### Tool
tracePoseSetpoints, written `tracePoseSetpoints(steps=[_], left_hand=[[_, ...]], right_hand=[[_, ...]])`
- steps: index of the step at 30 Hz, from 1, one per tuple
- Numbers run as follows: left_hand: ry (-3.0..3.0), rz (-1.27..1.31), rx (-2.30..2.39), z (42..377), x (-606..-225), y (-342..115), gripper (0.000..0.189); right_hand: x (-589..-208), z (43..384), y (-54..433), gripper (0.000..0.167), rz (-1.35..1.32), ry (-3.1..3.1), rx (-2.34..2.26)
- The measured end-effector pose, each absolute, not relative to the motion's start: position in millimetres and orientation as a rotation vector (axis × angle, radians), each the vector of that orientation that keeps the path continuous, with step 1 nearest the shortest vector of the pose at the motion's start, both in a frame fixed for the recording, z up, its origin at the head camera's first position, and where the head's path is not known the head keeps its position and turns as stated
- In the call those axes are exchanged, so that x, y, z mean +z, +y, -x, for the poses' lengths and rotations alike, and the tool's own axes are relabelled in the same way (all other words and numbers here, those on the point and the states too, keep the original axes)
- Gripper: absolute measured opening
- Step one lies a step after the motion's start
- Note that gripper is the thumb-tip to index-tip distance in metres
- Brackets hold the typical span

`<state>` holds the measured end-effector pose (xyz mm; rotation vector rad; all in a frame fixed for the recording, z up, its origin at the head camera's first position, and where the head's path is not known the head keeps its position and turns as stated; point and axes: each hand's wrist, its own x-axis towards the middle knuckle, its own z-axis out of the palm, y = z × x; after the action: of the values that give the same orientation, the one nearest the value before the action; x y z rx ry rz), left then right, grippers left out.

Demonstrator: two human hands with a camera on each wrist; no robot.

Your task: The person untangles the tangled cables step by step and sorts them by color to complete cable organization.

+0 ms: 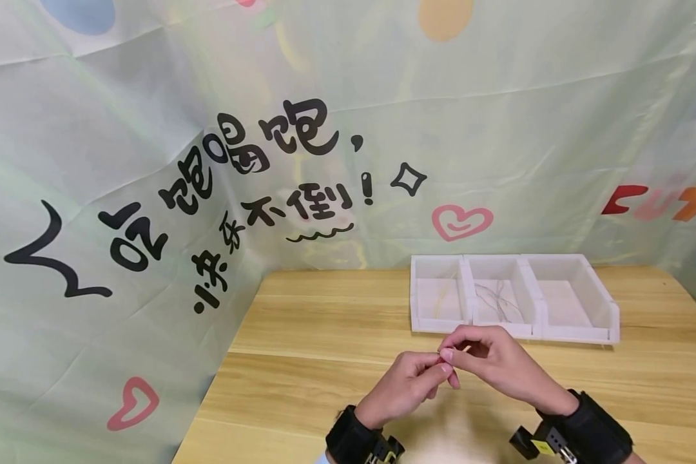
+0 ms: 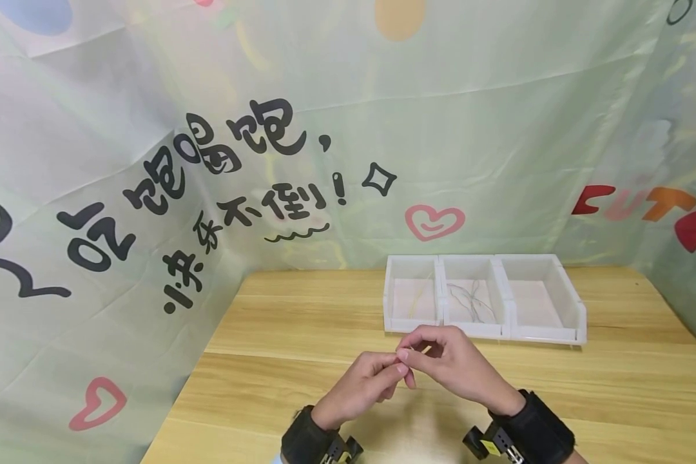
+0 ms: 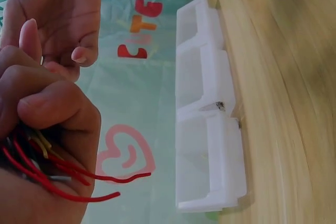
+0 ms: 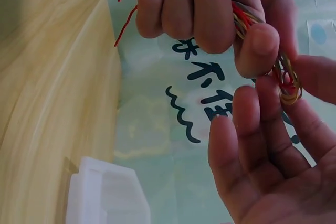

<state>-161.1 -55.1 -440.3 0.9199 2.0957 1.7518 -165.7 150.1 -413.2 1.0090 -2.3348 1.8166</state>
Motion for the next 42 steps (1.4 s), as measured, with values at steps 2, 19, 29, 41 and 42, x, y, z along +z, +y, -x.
tracePoseSetpoints(steps=[2, 19, 29, 41, 42], left_hand=[[2.132, -0.92, 1.732, 161, -439, -54, 0.036], [2.24, -0.953, 1.619, 162, -444, -50, 0.035], [2.23, -0.91, 1.611, 158, -444, -44, 0.034], [2.272, -0.878, 1.662, 160, -447, -54, 0.033], [2.271, -0.882, 1.668, 161, -448, -54, 0.033]], right_hand=[[-412, 165, 151, 0.015, -0.992, -2.322, 1.776], [-413, 168, 160, 0.024, -0.722, -1.911, 2.506], [-413, 160, 147, 0.035, -0.535, -1.854, 2.438], [-417, 165, 184, 0.027, -0.401, -1.755, 2.456], [-418, 165, 186, 0.026, -0.404, -1.768, 2.45]])
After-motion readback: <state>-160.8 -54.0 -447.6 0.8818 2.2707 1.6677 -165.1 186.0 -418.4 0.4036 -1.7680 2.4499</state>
